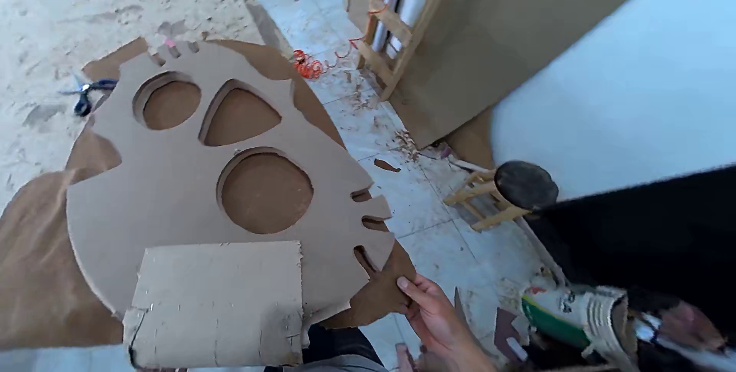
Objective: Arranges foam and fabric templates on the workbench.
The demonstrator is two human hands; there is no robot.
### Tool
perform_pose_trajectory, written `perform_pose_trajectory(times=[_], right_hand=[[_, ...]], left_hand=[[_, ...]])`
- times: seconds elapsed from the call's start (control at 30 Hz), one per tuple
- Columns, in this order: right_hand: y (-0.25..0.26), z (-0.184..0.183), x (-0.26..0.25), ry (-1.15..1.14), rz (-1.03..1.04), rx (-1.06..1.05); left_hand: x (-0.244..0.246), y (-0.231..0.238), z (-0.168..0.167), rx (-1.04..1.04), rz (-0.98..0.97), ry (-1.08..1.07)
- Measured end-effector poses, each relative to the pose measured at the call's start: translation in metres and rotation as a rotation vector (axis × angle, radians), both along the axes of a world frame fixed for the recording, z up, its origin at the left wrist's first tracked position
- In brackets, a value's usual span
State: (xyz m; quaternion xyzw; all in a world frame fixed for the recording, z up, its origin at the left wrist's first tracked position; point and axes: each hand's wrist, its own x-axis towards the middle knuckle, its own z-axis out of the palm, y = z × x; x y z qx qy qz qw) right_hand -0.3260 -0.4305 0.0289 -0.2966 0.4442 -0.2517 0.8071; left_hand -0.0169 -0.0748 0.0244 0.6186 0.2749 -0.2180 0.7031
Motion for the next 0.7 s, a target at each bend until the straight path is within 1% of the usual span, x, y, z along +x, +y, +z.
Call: perform_pose_trajectory(times=[0.07,0.1,0.13,0.2,0.23,0.3,0.33,0.37,0.4,0.47,0.5,0.57,0.7], right_hand=[[-0.012,0.005,-0.006,0.015,0.105,0.047],[-0.02,0.008,-0.009,0.026,0.16,0.049],[-0.027,0.01,-0.011,0.045,0.215,0.037],[-0.041,0.014,-0.01,0.068,0.316,-0.002],[-0.046,0.016,-0.009,0.082,0.356,-0.021],[-0.05,0.016,-0.008,0.115,0.406,-0.05],[-0.05,0.016,-0.008,0.136,0.421,-0.064],[-0.05,0.016,-0.007,0.162,0.435,-0.077],[-0.049,0.017,-0.006,0.194,0.448,-0.087],[-0.046,0.02,-0.004,0.258,0.462,-0.099],[-0.044,0.022,-0.004,0.277,0.468,-0.105],[-0.043,0.025,-0.004,0.288,0.498,-0.121],[-0.055,0.022,-0.006,0.27,0.6,-0.158]], left_hand=[[-0.033,0.012,-0.028,0.201,-0.028,0.103],[-0.06,0.014,-0.037,0.248,-0.096,0.175],[-0.088,0.008,-0.041,0.26,-0.203,0.237],[-0.14,-0.019,-0.047,0.192,-0.452,0.271],[-0.161,-0.037,-0.049,0.119,-0.556,0.249],[-0.192,-0.073,-0.053,-0.086,-0.711,0.169],[-0.201,-0.09,-0.053,-0.196,-0.756,0.115],[-0.206,-0.106,-0.052,-0.298,-0.754,0.073],[-0.208,-0.123,-0.048,-0.391,-0.694,0.045],[-0.211,-0.153,-0.037,-0.527,-0.513,0.019],[-0.213,-0.166,-0.031,-0.56,-0.434,0.006],[-0.216,-0.186,-0.021,-0.561,-0.301,-0.019],[-0.219,-0.207,-0.012,-0.406,-0.083,0.005]])
